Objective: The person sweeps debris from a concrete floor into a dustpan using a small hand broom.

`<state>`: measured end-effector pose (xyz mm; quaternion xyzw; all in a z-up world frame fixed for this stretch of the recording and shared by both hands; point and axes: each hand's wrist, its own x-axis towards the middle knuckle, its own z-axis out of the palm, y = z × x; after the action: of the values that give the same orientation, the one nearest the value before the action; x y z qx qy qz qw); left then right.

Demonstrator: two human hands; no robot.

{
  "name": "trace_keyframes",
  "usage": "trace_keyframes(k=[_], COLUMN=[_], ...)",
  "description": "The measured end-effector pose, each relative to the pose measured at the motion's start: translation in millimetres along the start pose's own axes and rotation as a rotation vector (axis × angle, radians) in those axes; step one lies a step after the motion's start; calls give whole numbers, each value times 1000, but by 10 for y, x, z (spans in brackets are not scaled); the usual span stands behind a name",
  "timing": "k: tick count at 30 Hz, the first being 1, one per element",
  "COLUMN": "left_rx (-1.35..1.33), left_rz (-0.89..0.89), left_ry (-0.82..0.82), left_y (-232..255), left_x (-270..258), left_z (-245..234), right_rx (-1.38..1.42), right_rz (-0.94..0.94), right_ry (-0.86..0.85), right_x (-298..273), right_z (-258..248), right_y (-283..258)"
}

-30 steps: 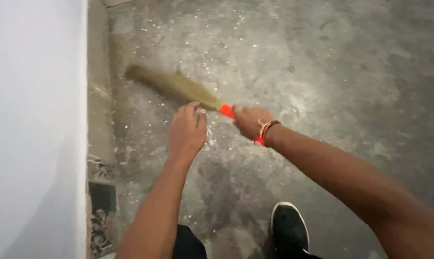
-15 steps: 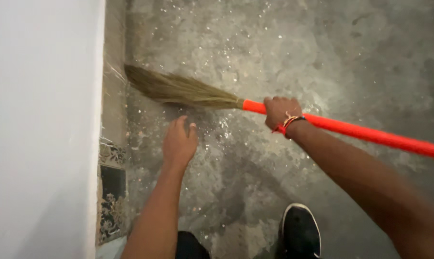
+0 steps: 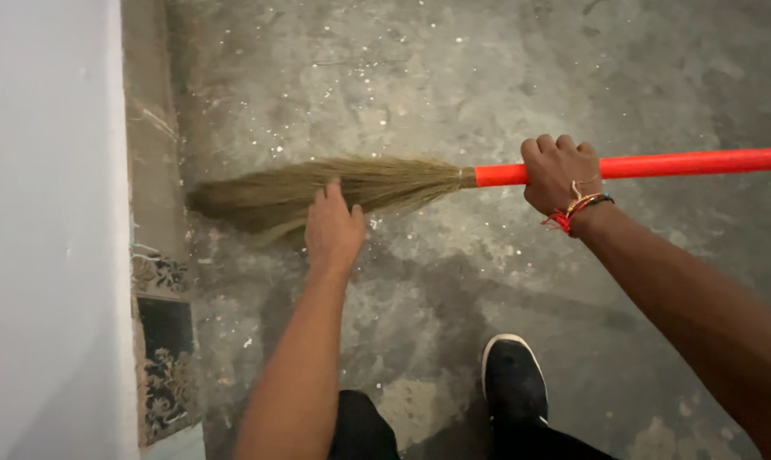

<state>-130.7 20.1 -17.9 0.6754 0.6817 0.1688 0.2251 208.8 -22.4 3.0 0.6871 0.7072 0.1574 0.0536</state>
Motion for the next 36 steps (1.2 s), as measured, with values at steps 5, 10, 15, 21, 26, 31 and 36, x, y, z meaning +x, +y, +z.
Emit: trace_keyframes(k=[5, 10, 15, 21, 26, 31, 36], left_rx=[-26, -73, -61, 46, -14, -63, -231], left_rz=[72, 212, 231, 29, -20, -35, 95], left_ry=[-214, -38, 66, 189, 302, 277, 262], left_y=[43, 112, -58, -370, -375, -153, 115], left_x=[-51, -40, -7, 53, 59, 73, -33], left_z=[111, 147, 88, -58, -97, -41, -143], right_rx=[54, 183, 301, 409, 678, 735, 608], right_rz=[141, 274, 388, 424, 188, 42, -234], right_ry=[-135, -240, -359, -390, -245, -434, -501], right_x=[48, 285, 546, 813, 784, 575, 502], right_z=[49, 24, -7, 5, -18, -326, -409], right_y=[36, 5, -85, -194, -698, -1261, -1455])
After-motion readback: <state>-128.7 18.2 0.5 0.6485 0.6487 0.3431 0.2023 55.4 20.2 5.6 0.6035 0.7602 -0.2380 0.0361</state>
